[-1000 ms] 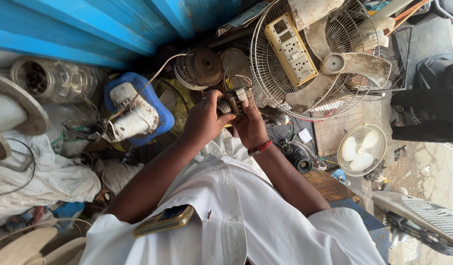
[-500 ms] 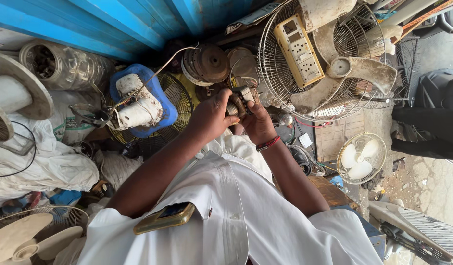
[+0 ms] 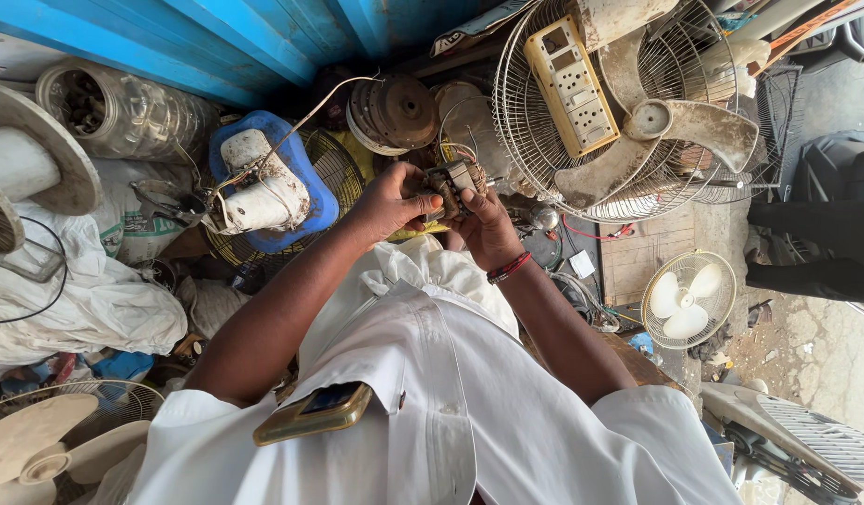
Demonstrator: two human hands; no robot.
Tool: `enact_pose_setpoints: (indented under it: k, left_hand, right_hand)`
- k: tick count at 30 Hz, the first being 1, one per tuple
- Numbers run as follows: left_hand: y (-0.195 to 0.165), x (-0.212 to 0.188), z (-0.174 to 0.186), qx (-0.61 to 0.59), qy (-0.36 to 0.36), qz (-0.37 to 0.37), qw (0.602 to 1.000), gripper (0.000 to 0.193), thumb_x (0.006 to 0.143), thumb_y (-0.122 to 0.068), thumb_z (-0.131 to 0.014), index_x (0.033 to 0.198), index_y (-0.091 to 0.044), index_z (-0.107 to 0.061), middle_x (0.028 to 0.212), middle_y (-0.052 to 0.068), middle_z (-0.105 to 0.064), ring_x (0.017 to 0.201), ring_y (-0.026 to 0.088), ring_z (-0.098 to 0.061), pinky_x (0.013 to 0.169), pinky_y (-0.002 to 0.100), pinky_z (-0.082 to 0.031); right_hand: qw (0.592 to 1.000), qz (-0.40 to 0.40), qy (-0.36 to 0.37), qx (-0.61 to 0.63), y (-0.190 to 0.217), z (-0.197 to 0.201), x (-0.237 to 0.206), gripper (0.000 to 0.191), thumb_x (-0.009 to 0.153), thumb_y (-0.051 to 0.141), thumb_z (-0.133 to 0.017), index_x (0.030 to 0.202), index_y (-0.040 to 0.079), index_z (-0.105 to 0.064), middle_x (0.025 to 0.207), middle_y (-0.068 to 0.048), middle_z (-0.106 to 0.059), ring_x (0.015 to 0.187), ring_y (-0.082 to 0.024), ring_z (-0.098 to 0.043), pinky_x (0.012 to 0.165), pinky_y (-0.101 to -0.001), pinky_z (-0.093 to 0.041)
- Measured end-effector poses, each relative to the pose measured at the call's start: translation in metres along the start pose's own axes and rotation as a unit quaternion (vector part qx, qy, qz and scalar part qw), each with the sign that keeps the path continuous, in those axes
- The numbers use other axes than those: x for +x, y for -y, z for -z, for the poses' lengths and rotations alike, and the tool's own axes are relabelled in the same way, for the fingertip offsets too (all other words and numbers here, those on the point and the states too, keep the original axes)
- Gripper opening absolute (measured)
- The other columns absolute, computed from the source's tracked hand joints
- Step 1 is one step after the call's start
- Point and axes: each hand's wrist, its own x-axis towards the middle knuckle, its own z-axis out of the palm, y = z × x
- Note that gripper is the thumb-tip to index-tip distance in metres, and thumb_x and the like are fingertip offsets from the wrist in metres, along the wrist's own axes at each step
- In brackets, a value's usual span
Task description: The person moves old electric fans around a cluttered work area, lifting and repositioning fan guards and bodies, picking up small fan parts and motor pieces, and placing items among piles of scrap fans and components.
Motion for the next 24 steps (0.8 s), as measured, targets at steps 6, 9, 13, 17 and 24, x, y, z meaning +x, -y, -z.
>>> enact_pose_setpoints:
  k: [6,9,13,17,24]
  left_hand:
    - [-0.006,-0.003,-0.003,0.047,-0.008,-0.02,0.999,0.054,0.086,-0.03,-0.082,0.124,-0.001,-0.054,0.098,0.01,-0.074,0.077,0.012,-0.071,0.056,0.026,-0.06]
    - [-0.019,-0.006,-0.005,0.12,-0.008,-0.015,0.993,0.056,0.086,-0.035,-0.08,0.123,-0.002,-0.056,0.099,0.011,-0.075,0.073,0.016,-0.073,0.056,0.028,-0.06]
    - [-0.042,-0.014,0.004,0.333,-0.042,-0.079,0.939,0.063,0.084,-0.047,-0.086,0.12,-0.003,-0.059,0.1,0.017,-0.076,0.085,0.03,-0.073,0.069,0.04,-0.057]
    - [-0.05,-0.034,0.013,0.462,-0.043,-0.145,0.874,0.072,0.071,-0.044,-0.089,0.12,-0.002,-0.056,0.098,0.021,-0.072,0.092,0.039,-0.071,0.075,0.049,-0.056]
    - [-0.034,-0.055,0.004,0.544,-0.087,-0.224,0.804,0.053,0.08,-0.039,-0.085,0.102,-0.003,-0.053,0.085,0.016,-0.068,0.08,0.039,-0.07,0.065,0.051,-0.055]
  right_hand:
    - [1.0,-0.008,-0.011,0.004,-0.011,0.003,-0.003,0.064,0.094,0.04,-0.074,0.144,0.01,-0.048,0.131,-0.005,-0.066,0.117,-0.018,-0.067,0.101,-0.0398,-0.055]
    - [0.999,-0.017,-0.032,0.041,-0.016,0.006,-0.001,0.06,0.096,0.04,-0.074,0.142,0.008,-0.052,0.129,-0.007,-0.068,0.115,-0.021,-0.068,0.102,-0.0404,-0.055]
    - [0.998,-0.004,-0.043,0.053,-0.016,0.004,0.004,0.06,0.094,0.041,-0.075,0.139,0.007,-0.057,0.128,-0.008,-0.07,0.116,-0.022,-0.069,0.102,-0.0413,-0.055]
    - [0.999,0.003,-0.027,0.032,-0.013,0.001,0.006,0.06,0.09,0.04,-0.077,0.138,0.01,-0.056,0.128,-0.007,-0.069,0.116,-0.022,-0.069,0.103,-0.0432,-0.056]
    - [0.999,-0.033,0.005,0.039,-0.023,-0.011,0.014,0.057,0.094,0.038,-0.076,0.139,0.008,-0.057,0.129,-0.008,-0.069,0.117,-0.022,-0.068,0.103,-0.0434,-0.055]
